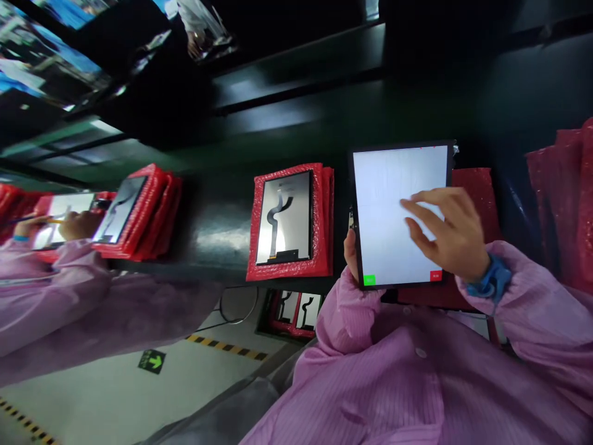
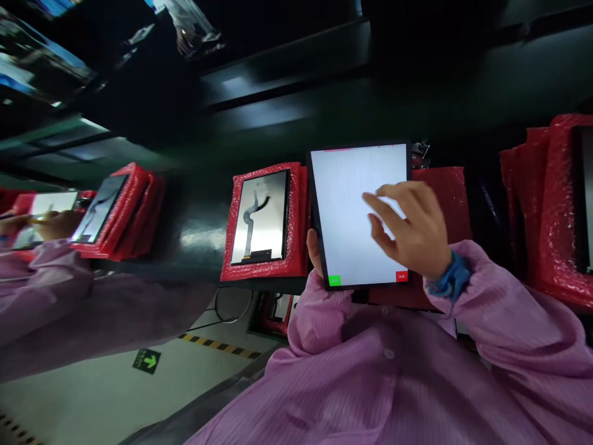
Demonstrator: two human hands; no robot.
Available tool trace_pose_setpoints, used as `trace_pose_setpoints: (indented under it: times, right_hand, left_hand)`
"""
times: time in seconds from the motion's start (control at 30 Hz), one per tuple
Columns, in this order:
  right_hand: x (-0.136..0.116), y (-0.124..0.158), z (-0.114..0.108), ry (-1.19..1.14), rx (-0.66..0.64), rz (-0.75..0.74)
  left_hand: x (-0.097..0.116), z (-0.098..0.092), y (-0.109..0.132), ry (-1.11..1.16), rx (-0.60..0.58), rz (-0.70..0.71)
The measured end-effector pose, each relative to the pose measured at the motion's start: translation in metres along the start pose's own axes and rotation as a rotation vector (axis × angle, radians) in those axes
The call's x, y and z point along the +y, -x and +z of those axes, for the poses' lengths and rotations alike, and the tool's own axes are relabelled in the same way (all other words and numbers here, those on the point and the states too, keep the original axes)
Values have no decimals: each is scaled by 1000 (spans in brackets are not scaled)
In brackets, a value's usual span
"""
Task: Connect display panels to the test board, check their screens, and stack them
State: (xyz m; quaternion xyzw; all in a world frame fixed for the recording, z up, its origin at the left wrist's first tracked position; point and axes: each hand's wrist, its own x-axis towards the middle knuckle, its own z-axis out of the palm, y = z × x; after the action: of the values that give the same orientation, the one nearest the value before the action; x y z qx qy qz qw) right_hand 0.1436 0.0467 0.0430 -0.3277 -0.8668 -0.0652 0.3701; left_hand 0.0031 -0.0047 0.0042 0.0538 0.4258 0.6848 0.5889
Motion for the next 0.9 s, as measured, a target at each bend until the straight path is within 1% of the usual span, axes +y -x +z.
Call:
trace_pose_setpoints:
  times: [0.07, 0.1, 0.2, 0.27, 0.3, 0.33, 0.4, 0.47, 0.57, 0.67, 0.77, 0.8, 0.87, 0.9]
  right_hand:
    - [12, 6, -7, 12, 94, 75]
    - [16, 8, -10, 26, 99, 112]
    - [23, 14, -15, 62, -6, 180]
    - [23, 17, -11, 58, -92, 161]
    - [23, 19, -9, 36, -114, 136]
    - [22, 21, -6, 1, -116, 110]
    - [22, 23, -2, -80, -71, 74]
    - [21, 22, -3, -115, -18, 85]
    - [15, 12, -9, -81, -74, 139]
    - [4, -4, -11, -90, -200, 133]
    - [-5, -13, -4, -79, -304, 119]
    - [-7, -14, -1, -58, -311, 105]
    - [-9, -12, 6, 17, -268, 46]
    - [-9, -10, 9, 61, -218, -2]
  left_hand:
    - [2, -2, 1, 114, -38, -63]
    - [4, -3, 1, 151, -35, -95]
    - [8, -3, 2, 147, 0, -147]
    - [8, -1, 3, 144, -26, -143]
    - [8, 0, 4, 152, -50, -133]
    - [7, 1, 5, 162, -71, -119]
    - [5, 2, 6, 181, -100, -88]
    - [3, 0, 4, 193, -114, -45]
    - [1, -8, 0, 159, -139, -14]
    - [-1, -14, -3, 105, -159, -38]
    - [-1, -12, -1, 88, -135, -25]
    - [0, -10, 0, 82, -121, -20]
    - [2, -5, 1, 69, -60, 8]
    - [3, -2, 2, 57, -12, 23]
